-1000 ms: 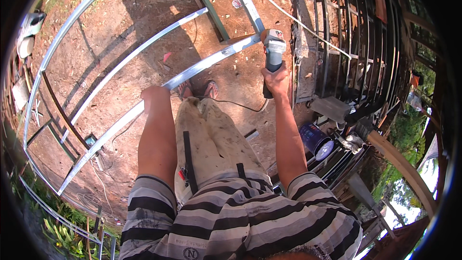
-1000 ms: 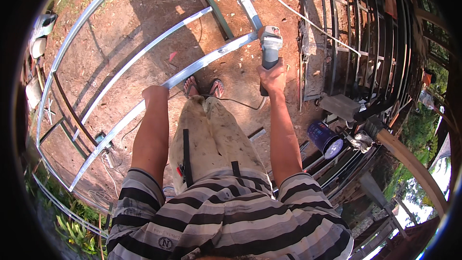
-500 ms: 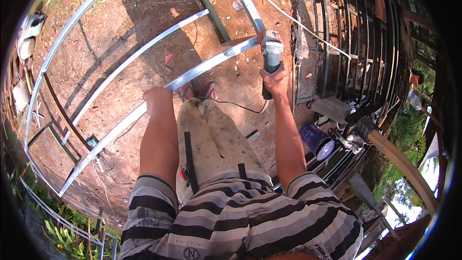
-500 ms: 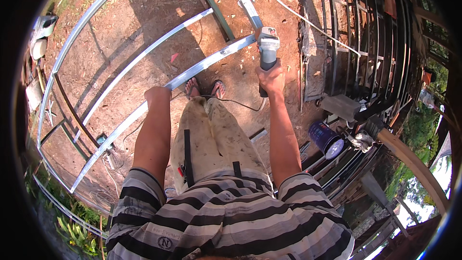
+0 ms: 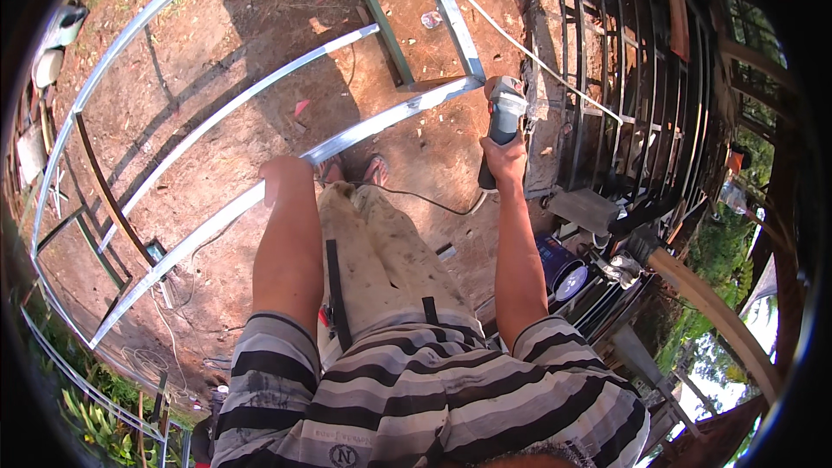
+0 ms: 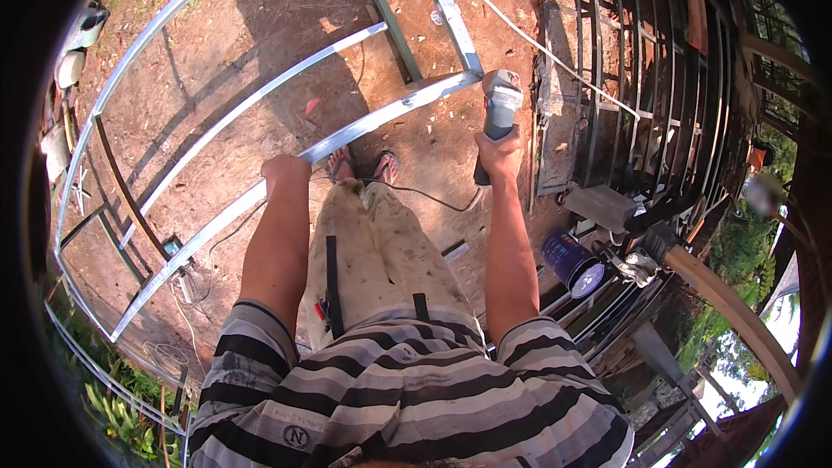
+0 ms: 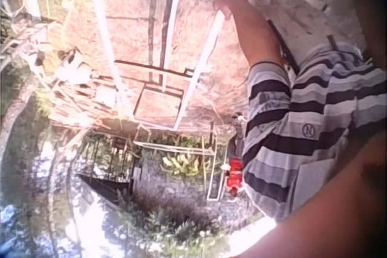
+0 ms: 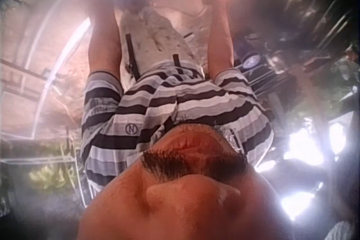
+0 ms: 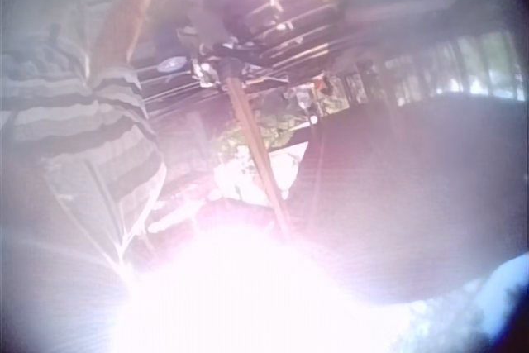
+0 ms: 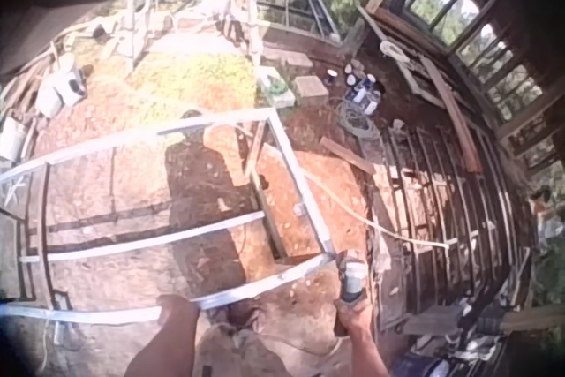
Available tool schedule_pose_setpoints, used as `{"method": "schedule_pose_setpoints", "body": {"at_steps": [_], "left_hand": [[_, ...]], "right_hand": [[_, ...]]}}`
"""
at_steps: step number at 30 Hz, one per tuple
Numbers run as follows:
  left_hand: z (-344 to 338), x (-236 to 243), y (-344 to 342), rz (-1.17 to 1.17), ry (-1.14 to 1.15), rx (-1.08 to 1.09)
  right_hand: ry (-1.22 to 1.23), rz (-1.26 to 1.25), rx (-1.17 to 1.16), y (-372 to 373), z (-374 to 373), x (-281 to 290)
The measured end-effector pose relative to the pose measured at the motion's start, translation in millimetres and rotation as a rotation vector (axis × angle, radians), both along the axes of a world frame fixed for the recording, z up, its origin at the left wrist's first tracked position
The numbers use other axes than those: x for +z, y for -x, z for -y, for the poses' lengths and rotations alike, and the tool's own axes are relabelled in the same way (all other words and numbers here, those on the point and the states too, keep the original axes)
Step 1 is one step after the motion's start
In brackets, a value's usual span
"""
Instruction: The person uses an angle grinder to smooth the edges of a metal frame structure. They move around the frame, grinding different sections while holding the tool with both hands.
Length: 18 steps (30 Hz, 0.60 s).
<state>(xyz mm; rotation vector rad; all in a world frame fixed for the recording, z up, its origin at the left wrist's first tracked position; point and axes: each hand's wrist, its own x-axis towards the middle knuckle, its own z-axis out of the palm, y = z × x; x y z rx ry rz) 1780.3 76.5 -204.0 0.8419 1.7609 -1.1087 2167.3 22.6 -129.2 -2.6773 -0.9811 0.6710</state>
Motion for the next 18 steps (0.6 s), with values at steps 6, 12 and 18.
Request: {"method": "schedule_pose_setpoints", "body": {"at_steps": [6,12,18], "left_hand": [[21,-50,18,0.033,-0.082,-0.091],[24,-54,17,-0.066,-0.192,0.163],[39,-103,37,-0.031,-0.17,0.589]], "right_hand": [[-0.047,-0.103,0.023,7,-6,8],[-0.083,-0.062,0.039,3,0,-2],[-0.012,0.028,-0.045,-6,11,-9]]}}
